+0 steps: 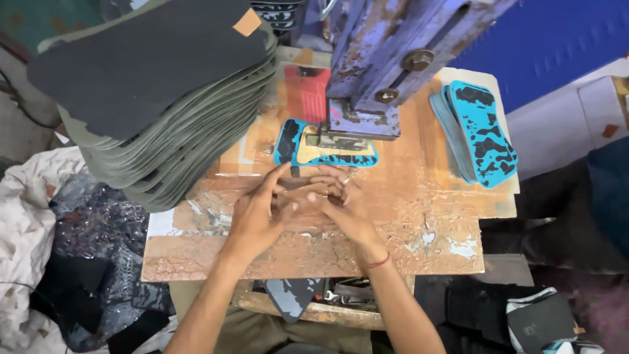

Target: Using an industrial heat press machine to apply patterns or labels to shoe insoles.

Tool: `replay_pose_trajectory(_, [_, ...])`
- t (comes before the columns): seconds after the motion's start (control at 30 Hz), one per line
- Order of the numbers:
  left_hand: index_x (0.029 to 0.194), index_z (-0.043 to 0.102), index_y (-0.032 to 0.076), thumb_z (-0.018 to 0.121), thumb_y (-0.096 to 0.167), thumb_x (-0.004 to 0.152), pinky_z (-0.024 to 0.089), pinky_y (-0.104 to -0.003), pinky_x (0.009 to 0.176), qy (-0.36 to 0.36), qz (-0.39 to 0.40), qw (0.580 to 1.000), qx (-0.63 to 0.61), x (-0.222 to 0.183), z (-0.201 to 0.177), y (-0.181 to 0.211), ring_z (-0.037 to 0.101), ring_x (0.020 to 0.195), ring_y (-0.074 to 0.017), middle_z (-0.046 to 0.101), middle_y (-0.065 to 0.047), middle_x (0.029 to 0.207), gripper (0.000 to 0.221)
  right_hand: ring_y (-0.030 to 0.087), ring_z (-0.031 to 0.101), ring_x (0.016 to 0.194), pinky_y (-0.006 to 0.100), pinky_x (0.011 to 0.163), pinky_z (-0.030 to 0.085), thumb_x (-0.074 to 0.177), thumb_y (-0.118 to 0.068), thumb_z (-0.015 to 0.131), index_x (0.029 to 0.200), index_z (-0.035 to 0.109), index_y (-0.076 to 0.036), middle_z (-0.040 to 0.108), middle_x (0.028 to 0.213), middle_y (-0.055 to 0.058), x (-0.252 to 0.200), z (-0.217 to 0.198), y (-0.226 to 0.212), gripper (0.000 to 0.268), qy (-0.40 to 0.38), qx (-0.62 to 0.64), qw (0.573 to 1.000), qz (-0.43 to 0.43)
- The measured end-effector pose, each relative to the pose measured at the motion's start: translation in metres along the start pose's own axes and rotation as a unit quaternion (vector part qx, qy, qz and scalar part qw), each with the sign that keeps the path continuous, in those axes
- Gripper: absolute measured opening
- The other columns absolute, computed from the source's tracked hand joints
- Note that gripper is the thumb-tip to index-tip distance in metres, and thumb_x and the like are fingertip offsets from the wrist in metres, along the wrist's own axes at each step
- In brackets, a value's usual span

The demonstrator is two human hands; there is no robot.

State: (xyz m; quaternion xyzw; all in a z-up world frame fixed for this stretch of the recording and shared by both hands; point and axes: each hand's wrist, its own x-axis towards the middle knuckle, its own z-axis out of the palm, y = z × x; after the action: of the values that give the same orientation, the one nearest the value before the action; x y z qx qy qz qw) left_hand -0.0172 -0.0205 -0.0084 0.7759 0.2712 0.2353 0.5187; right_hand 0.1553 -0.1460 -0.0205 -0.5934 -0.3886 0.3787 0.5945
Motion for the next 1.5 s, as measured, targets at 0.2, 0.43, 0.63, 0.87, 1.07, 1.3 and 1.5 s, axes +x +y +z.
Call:
replay_pose_trajectory(0.2, [0.145, 0.054, 0.018, 0.081, 0.014, 0.079, 0.058, -0.037, 0.071, 0.014, -0.048, 0.997, 0.05, -0.004, 0.004, 0.005, 0.072, 0.072, -0.0246, 0.076, -0.009, 0.097, 0.072, 0.01, 0.07, 0.097, 0.024, 0.087, 0.058, 0.09, 0.006, 0.073, 0.13, 0.057, 0.001, 0.073, 0.105, 0.005, -0.006, -0.003, 0.025, 0.043, 0.078, 0.026, 0.997, 0.008])
replay_pose_trajectory(0.43, [0.145, 0.052, 0.004, 0.088, 0.025, 0.078, 0.062, -0.031, 0.073, 0.12, 0.088, 0.988, 0.047, -0.002, -0.005, 0.001, 0.072, 0.098, -0.0231, 0.06, -0.022, 0.14, 0.079, 0.009, 0.066, 0.087, 0.021, 0.068, 0.053, 0.092, 0.005, 0.073, 0.132, 0.058, 0.0, 0.069, 0.098, 0.003, -0.012, 0.002, 0.006, 0.042, 0.119, 0.065, 0.991, 0.011])
replay_pose_trajectory(0.63, [0.117, 0.077, 0.008, 0.078, 0.026, 0.086, 0.053, -0.034, 0.055, -0.003, -0.093, 0.993, -0.069, -0.001, 0.01, -0.023, 0.069, 0.062, -0.014, 0.081, -0.005, 0.082, 0.035, 0.008, 0.069, 0.091, 0.022, 0.076, 0.058, 0.092, 0.002, 0.074, 0.127, 0.059, 0.004, 0.073, 0.099, 0.005, 0.007, 0.008, 0.022, 0.038, 0.086, 0.039, 0.995, 0.003])
replay_pose_trajectory(0.87, [0.105, 0.074, 0.016, 0.078, 0.031, 0.089, 0.053, -0.038, 0.059, 0.139, -0.043, 0.977, 0.155, 0.023, 0.021, -0.025, 0.072, 0.061, -0.0219, 0.075, -0.004, 0.074, 0.023, 0.007, 0.068, 0.068, 0.024, 0.058, 0.055, 0.089, -0.004, 0.077, 0.122, 0.061, 0.001, 0.075, 0.083, 0.007, 0.036, 0.02, 0.01, 0.037, 0.154, -0.18, 0.971, -0.031])
replay_pose_trajectory(1.07, [0.116, 0.064, 0.017, 0.078, 0.028, 0.086, 0.052, -0.046, 0.06, 0.173, -0.032, 0.969, 0.175, 0.032, 0.019, -0.022, 0.071, 0.063, -0.0284, 0.073, -0.004, 0.075, 0.035, 0.01, 0.067, 0.057, 0.027, 0.059, 0.052, 0.086, -0.012, 0.079, 0.117, 0.065, -0.004, 0.075, 0.072, 0.003, 0.044, 0.024, 0.011, 0.035, 0.183, -0.322, 0.927, -0.064])
replay_pose_trajectory(1.3, [0.11, 0.065, 0.019, 0.078, 0.027, 0.084, 0.052, -0.048, 0.06, 0.175, -0.053, 0.965, 0.187, 0.038, 0.021, -0.024, 0.072, 0.065, -0.0311, 0.074, -0.003, 0.075, 0.03, 0.015, 0.069, 0.055, 0.033, 0.054, 0.054, 0.086, -0.012, 0.079, 0.116, 0.06, -0.005, 0.072, 0.069, 0.004, 0.048, 0.028, 0.004, 0.036, 0.18, -0.318, 0.93, -0.038])
replay_pose_trajectory(1.5, [0.103, 0.062, 0.015, 0.077, 0.027, 0.088, 0.052, -0.048, 0.062, 0.144, -0.044, 0.971, 0.184, 0.041, 0.02, -0.026, 0.073, 0.067, -0.031, 0.074, -0.003, 0.073, 0.025, 0.028, 0.069, 0.057, 0.042, 0.055, 0.052, 0.087, -0.013, 0.076, 0.116, 0.057, -0.005, 0.067, 0.066, 0.006, 0.05, 0.027, 0.011, 0.036, 0.157, -0.394, 0.904, -0.046])
